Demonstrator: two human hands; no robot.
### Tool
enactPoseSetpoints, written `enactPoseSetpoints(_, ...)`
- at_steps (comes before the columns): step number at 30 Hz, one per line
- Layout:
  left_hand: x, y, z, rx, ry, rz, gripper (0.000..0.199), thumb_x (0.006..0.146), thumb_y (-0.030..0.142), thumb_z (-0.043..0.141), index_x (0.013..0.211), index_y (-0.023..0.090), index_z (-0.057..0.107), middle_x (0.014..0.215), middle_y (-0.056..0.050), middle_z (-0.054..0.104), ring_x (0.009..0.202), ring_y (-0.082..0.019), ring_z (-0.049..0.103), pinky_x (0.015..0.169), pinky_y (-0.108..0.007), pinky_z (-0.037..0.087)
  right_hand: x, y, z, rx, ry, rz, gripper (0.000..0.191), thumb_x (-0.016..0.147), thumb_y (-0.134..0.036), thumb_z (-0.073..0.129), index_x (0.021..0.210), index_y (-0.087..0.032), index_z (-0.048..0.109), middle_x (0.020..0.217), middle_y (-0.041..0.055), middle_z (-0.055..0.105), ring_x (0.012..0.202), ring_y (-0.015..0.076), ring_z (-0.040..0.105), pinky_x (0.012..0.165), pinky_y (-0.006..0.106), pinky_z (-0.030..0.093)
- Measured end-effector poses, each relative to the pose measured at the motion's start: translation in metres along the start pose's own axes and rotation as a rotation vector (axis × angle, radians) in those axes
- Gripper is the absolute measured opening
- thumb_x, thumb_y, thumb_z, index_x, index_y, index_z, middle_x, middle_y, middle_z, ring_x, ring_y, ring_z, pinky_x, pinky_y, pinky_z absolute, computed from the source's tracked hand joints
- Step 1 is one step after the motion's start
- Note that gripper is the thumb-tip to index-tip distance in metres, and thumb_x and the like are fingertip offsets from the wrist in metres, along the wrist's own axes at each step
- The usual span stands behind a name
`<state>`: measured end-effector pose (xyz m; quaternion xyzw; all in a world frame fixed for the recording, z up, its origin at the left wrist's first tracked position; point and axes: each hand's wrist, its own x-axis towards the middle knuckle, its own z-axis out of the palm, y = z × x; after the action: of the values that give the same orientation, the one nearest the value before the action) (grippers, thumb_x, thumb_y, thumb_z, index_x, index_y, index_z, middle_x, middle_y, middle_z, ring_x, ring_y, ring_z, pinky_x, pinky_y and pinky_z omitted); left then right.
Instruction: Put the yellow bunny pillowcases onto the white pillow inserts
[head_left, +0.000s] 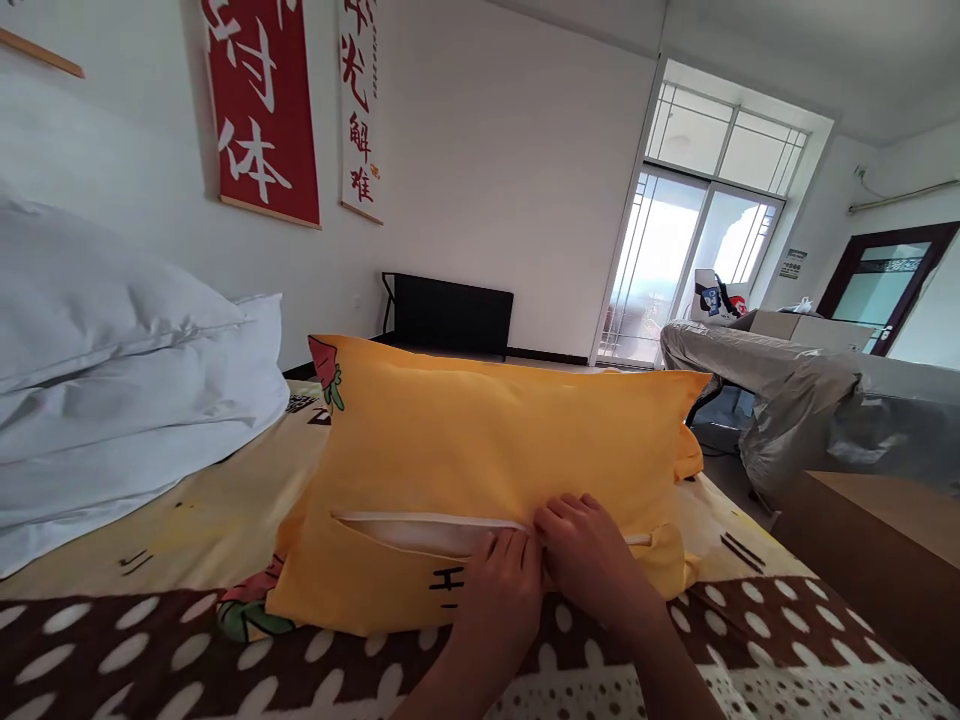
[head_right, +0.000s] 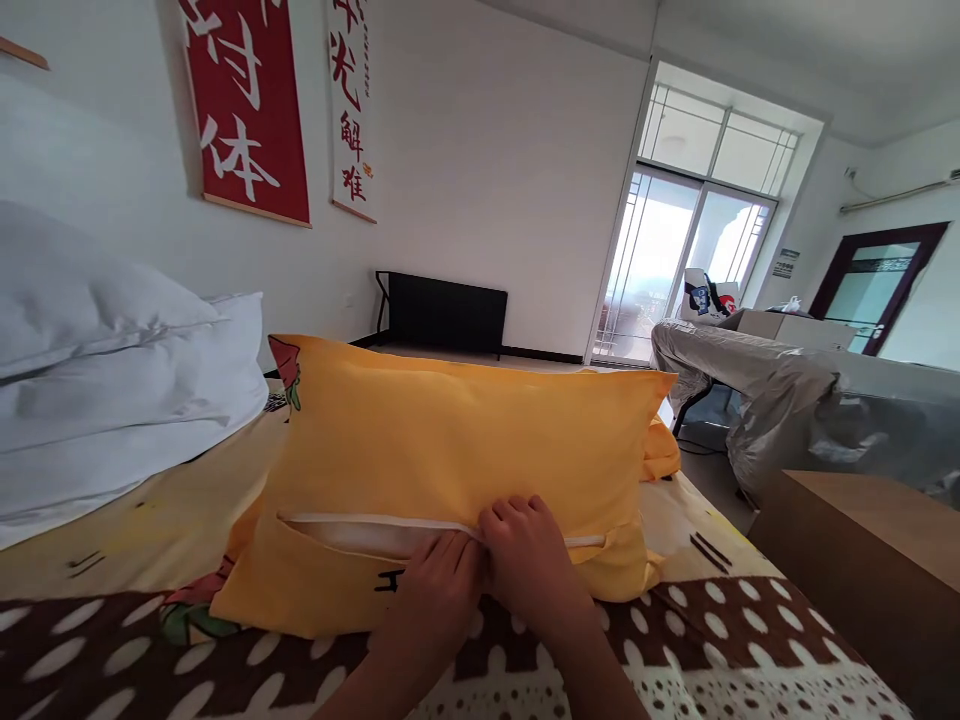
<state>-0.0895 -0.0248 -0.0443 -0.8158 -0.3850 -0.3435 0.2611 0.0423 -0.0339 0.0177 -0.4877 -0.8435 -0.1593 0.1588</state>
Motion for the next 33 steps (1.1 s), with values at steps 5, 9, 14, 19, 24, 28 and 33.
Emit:
enactPoseSetpoints(5,0.002,-0.004,-0.006,-0.017,-0.154,-0.05,0.021,0.078,0.0,0.041,0.073,0.015,0.056,0.073,-0.005,0.057,0.07,-0.022,0.052,0.067,-0.036,0.036,-0.008,0.01,0.025,0.075,0.067,-0.055,0.015,0.081,-0.005,0.049,0.075,-0.019,0.051,0.076,0.0015,0.058,0.071,0.0157,0.049,0.065,0.028,0.03)
enactPoseSetpoints(9,0.006,-0.013,-0.021,0.002,-0.279,-0.131,0.024,0.08,0.002,0.039,0.076,0.015,0.058,0.075,-0.006,0.059,0.071,-0.023,0.055,0.071,-0.037,0.037,-0.01,0.025,0.026,0.257,0.076,-0.062,0.015,0.078,-0.005,0.047,0.077,-0.02,0.051,0.074,-0.0007,0.056,0.069,0.0136,0.048,0.062,0.025,0.03)
enactPoseSetpoints(14,0.01,-0.029,-0.044,0.112,-0.396,-0.266,0.028,0.081,0.002,0.035,0.077,0.014,0.06,0.077,-0.008,0.062,0.077,-0.025,0.059,0.075,-0.039,0.037,-0.004,0.027,0.034,0.292,0.141,-0.032,0.016,0.062,-0.004,0.047,0.065,-0.02,0.043,0.063,-0.0035,0.047,0.061,0.0119,0.039,0.06,0.024,0.026)
enactPoseSetpoints(19,0.012,-0.046,-0.061,0.163,-0.587,-0.338,0.034,0.08,-0.001,0.029,0.084,0.011,0.061,0.077,-0.012,0.066,0.079,-0.028,0.063,0.078,-0.042,0.038,0.0,0.023,0.049,0.275,0.21,-0.022,0.013,0.064,-0.008,0.046,0.062,-0.02,0.041,0.061,-0.002,0.047,0.06,0.0131,0.038,0.061,0.025,0.026)
enactPoseSetpoints(24,0.009,-0.064,-0.076,0.119,-0.658,-0.381,0.035,0.077,-0.004,0.029,0.086,0.01,0.06,0.082,-0.012,0.067,0.081,-0.027,0.065,0.08,-0.042,0.04,0.001,0.016,0.05,0.18,0.157,-0.001,0.014,0.064,-0.006,0.047,0.067,-0.02,0.045,0.068,0.0007,0.054,0.066,0.0153,0.046,0.063,0.026,0.029)
enactPoseSetpoints(28,0.005,-0.074,-0.079,0.067,-0.697,-0.318,0.034,0.072,-0.006,0.031,0.086,0.009,0.059,0.083,-0.013,0.068,0.079,-0.028,0.066,0.08,-0.043,0.041,0.009,0.0,0.029,0.039,-0.019,0.01,0.021,0.065,-0.003,0.047,0.076,-0.02,0.051,0.073,0.0018,0.061,0.066,0.0158,0.052,0.061,0.027,0.029)
enactPoseSetpoints(33,-0.003,-0.083,-0.074,-0.008,-0.652,-0.21,0.028,0.073,-0.002,0.036,0.087,0.011,0.057,0.084,-0.012,0.067,0.079,-0.027,0.064,0.079,-0.043,0.042,0.04,-0.036,0.0,0.005,-0.029,-0.073,0.011,0.075,-0.009,0.05,0.077,-0.018,0.055,0.08,0.005,0.063,0.073,0.0166,0.057,0.065,0.028,0.034)
